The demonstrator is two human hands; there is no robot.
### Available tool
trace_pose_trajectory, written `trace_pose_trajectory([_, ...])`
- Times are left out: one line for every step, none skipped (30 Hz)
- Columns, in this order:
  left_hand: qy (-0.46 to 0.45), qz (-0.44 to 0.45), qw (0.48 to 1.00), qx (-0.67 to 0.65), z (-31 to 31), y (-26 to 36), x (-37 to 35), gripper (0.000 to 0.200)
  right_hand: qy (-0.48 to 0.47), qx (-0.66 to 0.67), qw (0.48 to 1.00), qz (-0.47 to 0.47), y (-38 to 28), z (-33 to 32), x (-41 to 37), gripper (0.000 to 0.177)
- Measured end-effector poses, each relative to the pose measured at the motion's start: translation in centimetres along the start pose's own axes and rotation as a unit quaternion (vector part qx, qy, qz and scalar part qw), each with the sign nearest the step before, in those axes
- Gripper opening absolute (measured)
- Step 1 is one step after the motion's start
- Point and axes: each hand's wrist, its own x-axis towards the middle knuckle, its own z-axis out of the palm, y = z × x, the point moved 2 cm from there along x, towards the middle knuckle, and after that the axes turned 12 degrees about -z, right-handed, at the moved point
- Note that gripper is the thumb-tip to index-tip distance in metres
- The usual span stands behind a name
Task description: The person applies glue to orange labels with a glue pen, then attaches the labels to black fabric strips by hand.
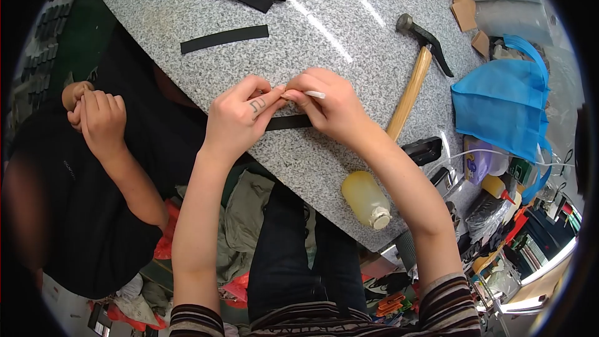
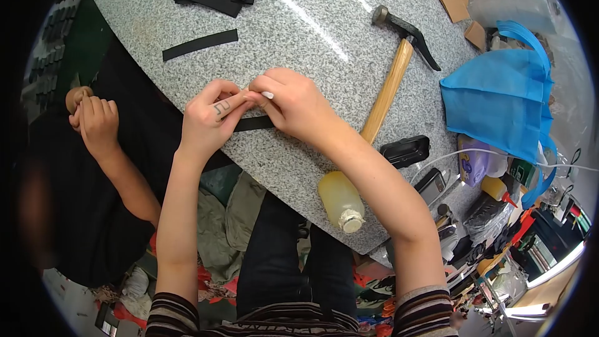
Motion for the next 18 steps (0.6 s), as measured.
trace_pose_trajectory([-0.001,0.000,1.000,0.000,0.0,-0.1,-0.1,0.018,0.001,-0.003,1.000,0.003,-0.2,0.0,-0.1,0.009])
trace_pose_trajectory([-0.001,0.000,1.000,0.000,0.1,-0.1,-0.1,0.017,0.001,-0.008,1.000,0.005,-0.2,0.0,-0.2,0.011])
trace_pose_trajectory([0.000,0.000,1.000,0.000,0.1,-0.2,-0.1,0.017,0.010,-0.002,1.000,0.000,-0.1,0.0,-0.2,0.011])
trace_pose_trajectory([-0.001,-0.003,1.000,-0.001,0.1,-0.1,0.0,0.018,0.021,0.003,1.000,-0.004,0.1,0.2,-0.2,0.011])
trace_pose_trajectory([-0.002,-0.006,1.000,-0.002,0.1,-0.1,-0.1,0.018,0.032,0.008,0.999,-0.009,0.1,0.2,-0.2,0.011])
trace_pose_trajectory([-0.004,-0.008,1.000,-0.002,0.1,0.0,0.0,0.018,0.016,0.003,1.000,0.001,0.1,0.1,-0.2,0.010])
trace_pose_trajectory([-0.002,-0.010,1.000,-0.010,0.1,-0.1,0.0,0.018,0.000,-0.001,1.000,0.011,-0.2,-0.1,-0.2,0.010])
trace_pose_trajectory([0.001,-0.012,1.000,-0.017,0.2,-0.1,-0.1,0.018,-0.017,-0.004,1.000,0.020,-0.4,-0.4,-0.1,0.010])
trace_pose_trajectory([0.004,-0.015,1.000,-0.024,0.1,-0.2,-0.2,0.019,-0.001,0.023,0.997,0.076,-0.7,-0.9,-0.3,0.010])
trace_pose_trajectory([0.023,-0.046,0.996,-0.070,-0.3,-0.3,-0.2,0.020,0.015,0.049,0.990,0.132,-0.9,-1.5,-0.6,0.011])
trace_pose_trajectory([0.043,-0.076,0.989,-0.116,-1.0,-0.4,-0.2,0.021,0.031,0.074,0.979,0.188,-0.9,-2.0,-0.8,0.013])
trace_pose_trajectory([0.063,-0.107,0.979,-0.162,-1.6,-0.7,-0.2,0.022,0.030,0.013,0.993,0.111,-1.0,-2.4,-0.7,0.015])
trace_pose_trajectory([0.112,-0.128,0.966,-0.194,-2.3,-1.5,-0.2,0.023,0.029,-0.047,0.998,0.034,-0.9,-2.7,-0.7,0.018])
trace_pose_trajectory([0.160,-0.150,0.949,-0.226,-3.2,-2.4,-0.4,0.025,0.028,-0.107,0.993,-0.042,-0.8,-2.8,-0.8,0.022])
trace_pose_trajectory([0.172,-0.169,0.944,-0.227,-4.2,-2.9,-0.5,0.025,-0.012,-0.141,0.980,-0.138,-0.7,-2.2,-0.5,0.028])
trace_pose_trajectory([0.178,-0.186,0.936,-0.239,-4.7,-3.5,-0.7,0.025,-0.053,-0.172,0.968,-0.173,-0.6,-1.5,-0.4,0.029])
trace_pose_trajectory([0.177,-0.185,0.935,-0.246,-4.8,-3.7,-0.8,0.025,-0.094,-0.201,0.953,-0.208,-0.6,-0.6,-0.3,0.029])
trace_pose_trajectory([0.178,-0.182,0.933,-0.252,-4.9,-3.9,-0.8,0.025,-0.133,-0.231,0.933,-0.243,-0.5,0.0,-0.2,0.030])
